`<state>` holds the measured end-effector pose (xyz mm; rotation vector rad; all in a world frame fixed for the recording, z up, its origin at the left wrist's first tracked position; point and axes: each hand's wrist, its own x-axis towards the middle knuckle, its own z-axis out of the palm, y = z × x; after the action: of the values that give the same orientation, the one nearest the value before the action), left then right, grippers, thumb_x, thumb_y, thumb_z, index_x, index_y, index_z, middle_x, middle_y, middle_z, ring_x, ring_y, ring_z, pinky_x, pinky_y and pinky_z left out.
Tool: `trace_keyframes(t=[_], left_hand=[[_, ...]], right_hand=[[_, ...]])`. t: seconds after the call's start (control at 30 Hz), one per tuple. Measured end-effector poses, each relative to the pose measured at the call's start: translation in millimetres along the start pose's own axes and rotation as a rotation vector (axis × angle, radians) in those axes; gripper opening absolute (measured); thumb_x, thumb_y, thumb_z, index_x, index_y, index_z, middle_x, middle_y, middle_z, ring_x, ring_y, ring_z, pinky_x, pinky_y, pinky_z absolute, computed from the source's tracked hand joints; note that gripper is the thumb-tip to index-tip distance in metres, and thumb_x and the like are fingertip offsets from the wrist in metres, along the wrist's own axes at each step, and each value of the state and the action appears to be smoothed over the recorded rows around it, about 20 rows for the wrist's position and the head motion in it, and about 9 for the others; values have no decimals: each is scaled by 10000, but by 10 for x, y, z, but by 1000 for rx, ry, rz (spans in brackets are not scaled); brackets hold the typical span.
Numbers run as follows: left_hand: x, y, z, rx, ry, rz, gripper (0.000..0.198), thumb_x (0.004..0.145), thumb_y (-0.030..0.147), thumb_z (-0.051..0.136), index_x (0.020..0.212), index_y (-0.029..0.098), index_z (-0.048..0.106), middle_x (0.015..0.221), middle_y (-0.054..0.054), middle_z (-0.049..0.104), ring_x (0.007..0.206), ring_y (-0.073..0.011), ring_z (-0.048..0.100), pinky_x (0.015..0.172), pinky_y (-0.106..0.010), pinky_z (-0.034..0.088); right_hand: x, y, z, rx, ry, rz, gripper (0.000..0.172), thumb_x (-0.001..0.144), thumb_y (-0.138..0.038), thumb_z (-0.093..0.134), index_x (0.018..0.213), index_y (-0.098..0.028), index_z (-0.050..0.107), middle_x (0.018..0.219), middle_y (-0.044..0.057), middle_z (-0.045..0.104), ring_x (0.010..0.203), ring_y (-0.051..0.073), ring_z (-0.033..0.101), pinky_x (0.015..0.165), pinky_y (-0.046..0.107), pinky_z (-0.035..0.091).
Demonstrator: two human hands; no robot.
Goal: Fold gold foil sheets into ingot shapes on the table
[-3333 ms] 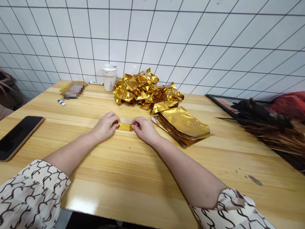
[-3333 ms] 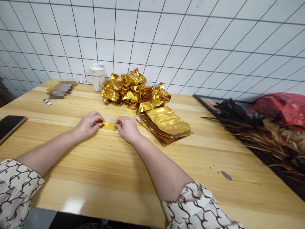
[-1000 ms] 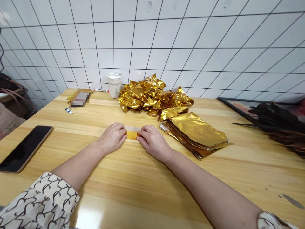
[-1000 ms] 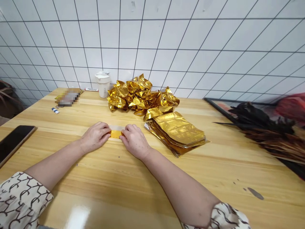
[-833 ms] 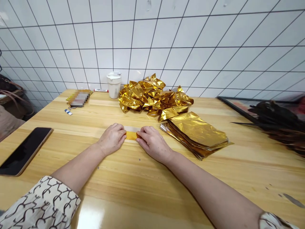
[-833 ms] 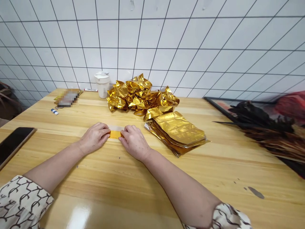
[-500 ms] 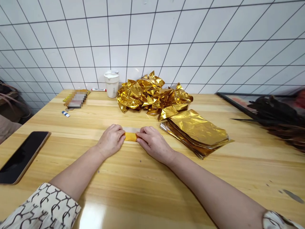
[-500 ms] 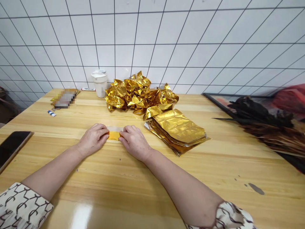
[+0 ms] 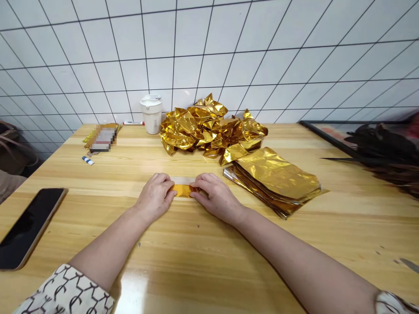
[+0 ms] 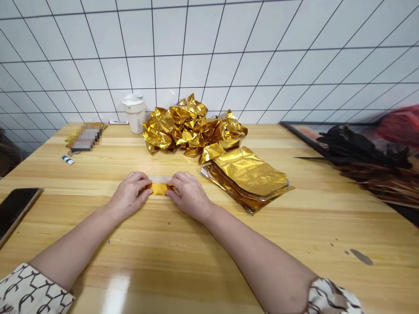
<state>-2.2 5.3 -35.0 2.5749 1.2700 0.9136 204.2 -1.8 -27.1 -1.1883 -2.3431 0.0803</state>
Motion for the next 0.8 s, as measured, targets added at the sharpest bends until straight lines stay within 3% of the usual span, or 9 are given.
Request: trace_keyframes(t=[0.8], left_hand=[[14, -111, -34, -120, -52, -38, 129, 742, 179, 657, 865, 207, 685, 870, -33, 606, 847, -197, 566, 780, -342, 500]], right_hand=[[-15, -46, -10, 37, -58, 33, 91, 817, -241, 597, 871, -192, 650, 837, 63, 570, 820, 211, 525, 745, 349, 434]])
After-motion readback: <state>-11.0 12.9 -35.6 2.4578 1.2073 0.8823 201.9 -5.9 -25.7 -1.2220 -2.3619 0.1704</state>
